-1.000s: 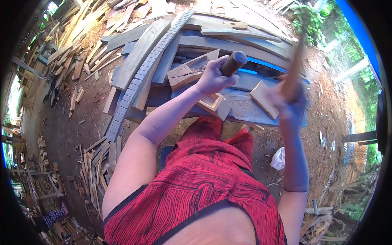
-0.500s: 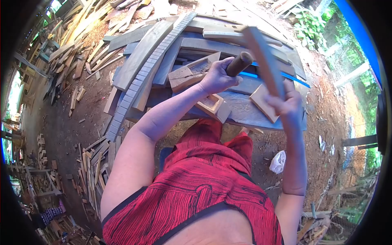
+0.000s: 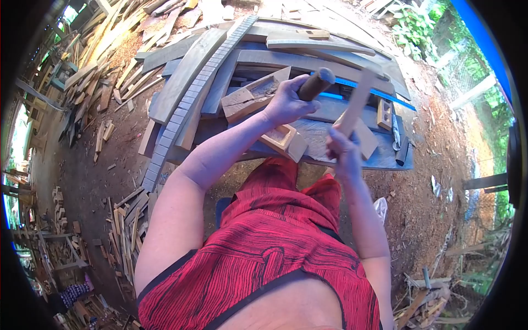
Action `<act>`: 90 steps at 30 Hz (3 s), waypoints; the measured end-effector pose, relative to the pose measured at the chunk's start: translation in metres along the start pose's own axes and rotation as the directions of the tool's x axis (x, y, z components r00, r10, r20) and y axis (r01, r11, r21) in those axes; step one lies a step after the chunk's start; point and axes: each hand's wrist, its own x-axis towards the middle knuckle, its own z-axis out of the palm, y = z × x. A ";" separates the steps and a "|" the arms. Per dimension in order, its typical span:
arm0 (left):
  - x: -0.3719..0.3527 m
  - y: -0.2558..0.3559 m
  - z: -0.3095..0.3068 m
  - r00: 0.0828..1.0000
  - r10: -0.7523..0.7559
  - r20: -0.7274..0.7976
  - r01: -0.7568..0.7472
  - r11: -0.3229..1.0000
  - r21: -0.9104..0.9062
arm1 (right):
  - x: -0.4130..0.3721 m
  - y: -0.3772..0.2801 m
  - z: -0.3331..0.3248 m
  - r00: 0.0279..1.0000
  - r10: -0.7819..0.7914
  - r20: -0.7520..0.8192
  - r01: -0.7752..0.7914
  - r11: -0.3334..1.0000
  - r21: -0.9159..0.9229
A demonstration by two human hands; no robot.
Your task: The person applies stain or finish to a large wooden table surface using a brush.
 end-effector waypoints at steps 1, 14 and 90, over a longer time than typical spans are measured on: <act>0.002 -0.003 -0.003 1.000 0.007 0.005 -0.007 1.000 0.001 | 0.005 0.017 0.001 0.996 0.081 -0.030 -0.081 0.997 0.004; -0.003 0.013 -0.004 0.979 0.013 0.202 -0.018 1.000 0.023 | 0.033 0.069 0.018 0.982 0.183 0.047 -0.156 0.924 -0.349; -0.007 0.004 0.004 0.967 -0.025 0.253 0.010 0.998 0.059 | -0.023 -0.081 -0.008 0.902 -0.360 0.240 0.432 0.729 -0.531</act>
